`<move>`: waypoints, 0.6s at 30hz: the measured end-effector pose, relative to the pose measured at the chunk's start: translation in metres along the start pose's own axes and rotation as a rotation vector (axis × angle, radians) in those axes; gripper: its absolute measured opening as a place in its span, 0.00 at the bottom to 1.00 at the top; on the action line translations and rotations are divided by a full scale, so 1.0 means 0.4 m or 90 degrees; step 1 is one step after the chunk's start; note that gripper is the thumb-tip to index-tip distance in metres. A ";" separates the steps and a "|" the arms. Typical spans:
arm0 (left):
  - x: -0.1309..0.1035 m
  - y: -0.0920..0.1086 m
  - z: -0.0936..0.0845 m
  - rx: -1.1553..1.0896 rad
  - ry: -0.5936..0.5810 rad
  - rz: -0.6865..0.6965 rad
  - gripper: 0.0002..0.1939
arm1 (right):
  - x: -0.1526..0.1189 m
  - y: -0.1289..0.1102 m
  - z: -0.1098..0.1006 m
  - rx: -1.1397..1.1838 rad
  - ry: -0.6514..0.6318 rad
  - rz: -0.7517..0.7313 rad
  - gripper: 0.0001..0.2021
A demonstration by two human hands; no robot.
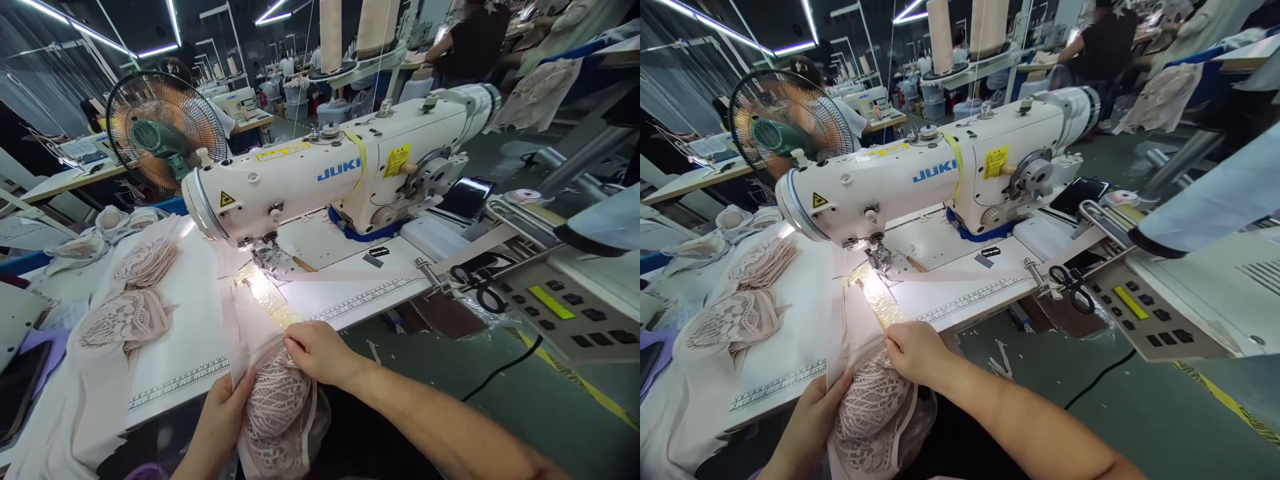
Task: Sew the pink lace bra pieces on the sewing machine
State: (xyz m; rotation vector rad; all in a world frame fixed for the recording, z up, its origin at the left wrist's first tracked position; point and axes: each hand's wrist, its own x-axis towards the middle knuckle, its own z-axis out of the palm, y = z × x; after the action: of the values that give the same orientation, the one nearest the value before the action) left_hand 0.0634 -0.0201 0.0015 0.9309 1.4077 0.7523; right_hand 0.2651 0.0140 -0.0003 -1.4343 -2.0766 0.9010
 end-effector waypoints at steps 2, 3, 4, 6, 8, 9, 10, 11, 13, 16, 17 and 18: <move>-0.007 -0.025 0.018 -0.138 -0.018 -0.066 0.25 | -0.019 0.006 0.016 -0.093 0.005 0.020 0.12; -0.008 -0.038 0.027 -0.197 -0.014 -0.097 0.26 | -0.027 0.009 0.023 -0.135 0.004 0.036 0.10; -0.009 -0.048 0.036 -0.245 -0.019 -0.126 0.27 | -0.035 0.011 0.029 -0.170 0.002 0.054 0.08; -0.007 -0.064 0.051 -0.310 -0.050 -0.176 0.28 | -0.050 0.014 0.033 -0.211 -0.003 0.082 0.07; -0.005 -0.071 0.061 -0.345 -0.077 -0.206 0.28 | -0.070 0.020 0.024 -0.207 0.005 0.097 0.09; -0.004 -0.071 0.064 -0.358 -0.079 -0.214 0.28 | -0.084 0.026 0.015 -0.178 0.023 0.099 0.10; -0.005 -0.069 0.065 -0.371 -0.076 -0.218 0.27 | -0.099 0.035 0.004 -0.134 0.051 0.100 0.12; -0.006 -0.066 0.066 -0.383 -0.073 -0.218 0.26 | -0.116 0.049 -0.006 -0.075 0.091 0.100 0.13; -0.009 -0.054 0.064 -0.409 -0.079 -0.221 0.24 | -0.154 0.086 -0.020 0.056 0.179 0.114 0.17; -0.014 -0.033 0.063 -0.445 -0.101 -0.221 0.21 | -0.206 0.142 -0.005 0.235 0.157 0.179 0.30; -0.014 -0.027 0.064 -0.457 -0.100 -0.214 0.21 | -0.219 0.153 0.010 0.318 0.090 0.183 0.36; -0.012 -0.022 0.064 -0.465 -0.093 -0.203 0.21 | -0.230 0.158 0.030 0.418 -0.015 0.175 0.41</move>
State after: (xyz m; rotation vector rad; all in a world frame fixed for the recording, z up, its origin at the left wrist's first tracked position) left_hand 0.0879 -0.0307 -0.0056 0.1804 0.9964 0.8455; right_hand 0.3294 -0.0599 -0.0550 -1.3411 -1.3988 1.5331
